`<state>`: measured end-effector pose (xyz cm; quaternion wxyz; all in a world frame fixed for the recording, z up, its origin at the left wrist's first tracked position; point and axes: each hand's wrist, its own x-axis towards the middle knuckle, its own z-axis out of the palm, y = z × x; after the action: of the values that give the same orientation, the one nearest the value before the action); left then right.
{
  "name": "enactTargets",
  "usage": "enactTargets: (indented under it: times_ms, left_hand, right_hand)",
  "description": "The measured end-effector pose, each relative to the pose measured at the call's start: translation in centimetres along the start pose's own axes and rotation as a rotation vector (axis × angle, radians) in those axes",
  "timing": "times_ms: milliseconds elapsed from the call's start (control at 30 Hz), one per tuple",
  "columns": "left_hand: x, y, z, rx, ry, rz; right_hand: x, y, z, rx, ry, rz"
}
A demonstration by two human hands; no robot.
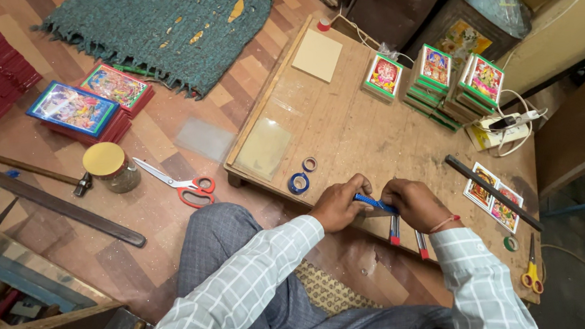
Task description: The person sits on the floor at a low table and wraps blue tape around the edges of small framed pictures, pressing the tape down along each side and smoothing it. Finished frames are placed on a stack of completed frames at the side of the table.
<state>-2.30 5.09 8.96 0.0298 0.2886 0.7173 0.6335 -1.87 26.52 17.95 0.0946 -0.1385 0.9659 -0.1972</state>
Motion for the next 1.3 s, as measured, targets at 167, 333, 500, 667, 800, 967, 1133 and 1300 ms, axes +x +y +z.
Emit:
enactTargets:
  times_ms: [167,333,500,667,800,967,1133,1300]
  left_hand:
    - [-0.1,0.0,-0.2,-0.018,-0.009,0.005]
    - [-0.1,-0.6,0.2,-0.009,0.071,0.122]
    - [0.3,-1.2,0.4,-0.027,0.024,0.021]
    - [-0.1,-0.9,0.3,0.014,0.057,0.107]
    - [-0.1,-0.5,0.4,0.126,0.04,0.253]
    - [0.6,-0.5,0.4,0.09,0.047,0.114]
    - [1.4,-0.6,1.0,-0.046,0.12,-0.049]
    - [1.8,-1.3,1.5,-0.235,0.135,-0.108]
  right_hand:
    - [-2.4,-2.0,0.5,0.072,0.392,-0.064]
    - [-6.2,-5.4,4.2,-0.072,0.757,-0.159]
    - [-5.4,-5.6,5.9,-0.031,0.724,-0.132]
    - [-4.0,-4.1,6.0,0.132,0.62,0.016]
    - [-4.1,-3.1,6.1,0.093,0.65,0.086]
    - [-4.4,-3.1,6.9,0.123,0.759,0.082]
    - [-3.6,-3.1,9.0,0.823,0.949,0.193]
    - [-1.5,-2.5,11.4,1.146,1.124,0.283]
